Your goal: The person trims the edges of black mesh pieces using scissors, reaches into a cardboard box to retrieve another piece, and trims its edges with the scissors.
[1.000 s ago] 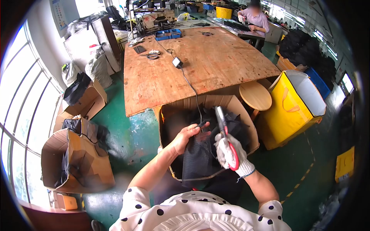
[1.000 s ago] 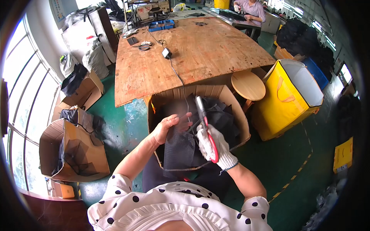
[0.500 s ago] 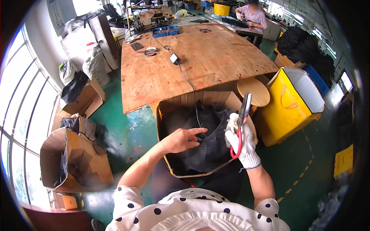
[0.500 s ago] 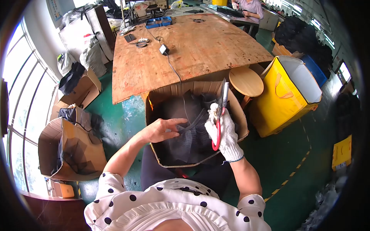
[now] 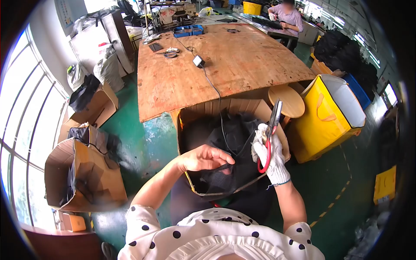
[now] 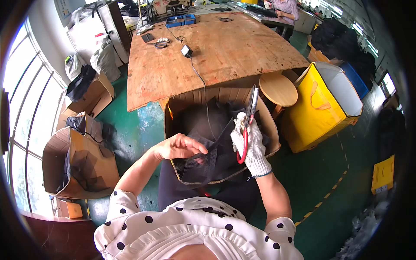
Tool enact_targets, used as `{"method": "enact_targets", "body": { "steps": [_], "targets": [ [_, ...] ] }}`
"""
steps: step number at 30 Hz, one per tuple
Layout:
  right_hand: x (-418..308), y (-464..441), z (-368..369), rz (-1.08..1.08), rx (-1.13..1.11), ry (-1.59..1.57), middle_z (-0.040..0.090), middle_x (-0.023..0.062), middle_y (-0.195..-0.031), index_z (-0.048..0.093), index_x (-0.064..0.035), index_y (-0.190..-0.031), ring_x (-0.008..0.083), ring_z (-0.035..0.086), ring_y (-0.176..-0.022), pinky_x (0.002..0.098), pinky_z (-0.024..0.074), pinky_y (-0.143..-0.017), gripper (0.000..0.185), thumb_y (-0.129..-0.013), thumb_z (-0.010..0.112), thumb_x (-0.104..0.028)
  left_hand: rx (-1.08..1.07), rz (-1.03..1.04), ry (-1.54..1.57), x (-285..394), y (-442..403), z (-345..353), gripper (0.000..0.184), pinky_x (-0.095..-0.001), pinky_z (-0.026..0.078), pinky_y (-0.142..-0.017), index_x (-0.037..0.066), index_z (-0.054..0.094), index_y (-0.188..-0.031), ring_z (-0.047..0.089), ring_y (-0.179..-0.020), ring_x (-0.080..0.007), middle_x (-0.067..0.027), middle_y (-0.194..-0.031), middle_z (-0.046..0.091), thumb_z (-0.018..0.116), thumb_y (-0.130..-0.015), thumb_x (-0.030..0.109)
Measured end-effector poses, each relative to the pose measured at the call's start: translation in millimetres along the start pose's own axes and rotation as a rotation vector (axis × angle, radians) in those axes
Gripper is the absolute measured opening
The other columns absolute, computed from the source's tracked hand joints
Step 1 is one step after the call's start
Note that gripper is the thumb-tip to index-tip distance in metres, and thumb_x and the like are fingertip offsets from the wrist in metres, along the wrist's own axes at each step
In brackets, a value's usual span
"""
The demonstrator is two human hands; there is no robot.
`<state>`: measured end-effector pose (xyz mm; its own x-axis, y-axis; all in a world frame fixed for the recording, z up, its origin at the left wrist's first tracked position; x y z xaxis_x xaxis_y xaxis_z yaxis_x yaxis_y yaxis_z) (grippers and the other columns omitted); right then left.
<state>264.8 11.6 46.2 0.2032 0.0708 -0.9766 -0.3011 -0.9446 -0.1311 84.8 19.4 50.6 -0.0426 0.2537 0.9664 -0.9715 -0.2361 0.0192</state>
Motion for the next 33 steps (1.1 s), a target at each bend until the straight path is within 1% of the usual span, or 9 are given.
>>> {"method": "enact_targets", "body": {
  "steps": [9,11,14,17,19,22,25,28,33],
  "targets": [
    [-6,5,18,0.068,-0.009,0.096,0.044,-0.0036,-0.073,0.048,-0.0125,-0.103,0.0086,0.049,-0.053,0.0237,0.0423,-0.044,0.021,-0.084,0.051,-0.003,-0.012,0.147,-0.081,9,-11,12,0.026,-0.0279,0.042,-0.094,-0.002,0.062,-0.107,0.057,-0.106,-0.0167,-0.0099,-0.109,0.062,0.062,-0.081,-0.003],
    [-2,8,24,0.047,-0.031,0.099,0.044,-0.0036,-0.072,0.048,-0.0129,-0.103,0.0086,0.049,-0.053,0.0237,0.0422,-0.045,0.020,-0.085,0.050,-0.005,-0.001,0.569,-0.517,48,-2,21,0.023,-0.0299,0.040,-0.091,-0.001,0.062,-0.106,0.053,-0.103,-0.0148,-0.0074,-0.107,0.059,0.063,-0.084,0.008],
    [6,13,40,0.109,-0.083,-0.148,0.046,-0.0025,-0.071,0.048,-0.0160,-0.097,0.0097,0.047,-0.048,0.0255,0.0416,-0.042,0.007,-0.090,0.050,-0.018,0.148,0.548,-0.274,56,-3,21,0.017,-0.0344,0.037,-0.093,0.003,0.059,-0.095,0.052,-0.096,-0.0170,-0.0065,-0.098,0.057,0.059,-0.088,0.019],
    [42,9,48,0.247,-0.169,-0.401,0.046,-0.0022,-0.069,0.047,-0.0148,-0.097,0.0101,0.047,-0.047,0.0252,0.0418,-0.041,0.014,-0.086,0.052,-0.009,0.182,0.507,0.092,31,-4,-2,0.015,-0.0364,0.040,-0.089,0.005,0.052,-0.089,0.056,-0.082,-0.0149,-0.0039,-0.085,0.060,0.053,-0.092,0.020],
    [45,12,52,0.328,-0.185,-0.530,0.045,-0.0019,-0.067,0.045,-0.0134,-0.099,0.0106,0.046,-0.045,0.0246,0.0420,-0.041,0.024,-0.082,0.055,0.001,0.484,0.295,-0.170,21,7,-26,0.011,-0.0368,0.046,-0.077,0.005,0.056,-0.090,0.060,-0.075,-0.0191,-0.0069,-0.082,0.063,0.057,-0.089,0.017],
    [6,12,40,0.050,-0.171,-0.337,0.043,-0.0014,-0.066,0.040,-0.0128,-0.101,0.0098,0.045,-0.047,0.0233,0.0390,-0.041,0.025,-0.085,0.058,-0.009,0.697,0.404,-1.191,63,20,-15,0.013,-0.0324,0.048,-0.070,0.002,0.063,-0.090,0.062,-0.074,-0.0290,-0.0131,-0.080,0.065,0.064,-0.080,0.011],
    [-4,10,43,-0.047,-0.279,-0.593,0.044,-0.0014,-0.069,0.039,-0.0115,-0.103,0.0083,0.047,-0.053,0.0226,0.0402,-0.046,0.027,-0.086,0.059,-0.011,0.710,0.368,-1.203,52,18,-17,0.014,-0.0343,0.049,-0.070,0.002,0.064,-0.090,0.063,-0.076,-0.0297,-0.0132,-0.080,0.065,0.064,-0.079,0.011],
    [-22,11,41,-0.204,-0.223,-0.287,0.042,-0.0020,-0.074,0.038,-0.0095,-0.104,0.0070,0.046,-0.061,0.0207,0.0400,-0.053,0.030,-0.087,0.061,-0.019,0.657,0.350,-1.074,43,11,-16,0.016,-0.0346,0.050,-0.072,0.002,0.066,-0.092,0.064,-0.076,-0.0296,-0.0138,-0.081,0.066,0.064,-0.080,0.012],
    [-15,21,52,-0.231,-0.298,-0.064,0.048,0.0004,-0.091,0.041,-0.0046,-0.114,0.0081,0.049,-0.081,0.0232,0.0432,-0.067,0.039,-0.082,0.062,-0.009,0.605,0.246,-0.908,21,2,-21,0.020,-0.0348,0.051,-0.068,0.002,0.066,-0.095,0.065,-0.076,-0.0283,-0.0168,-0.083,0.066,0.065,-0.081,0.016]
  ]
}}
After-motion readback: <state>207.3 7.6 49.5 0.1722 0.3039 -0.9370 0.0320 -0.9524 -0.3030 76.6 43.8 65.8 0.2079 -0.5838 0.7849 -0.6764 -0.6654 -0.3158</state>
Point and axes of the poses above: each hand's wrist, its own y-axis away from the middle knuckle, its own z-axis out of the palm, x = y × z, the point moved 10 cm from there along -y, towards the middle knuckle
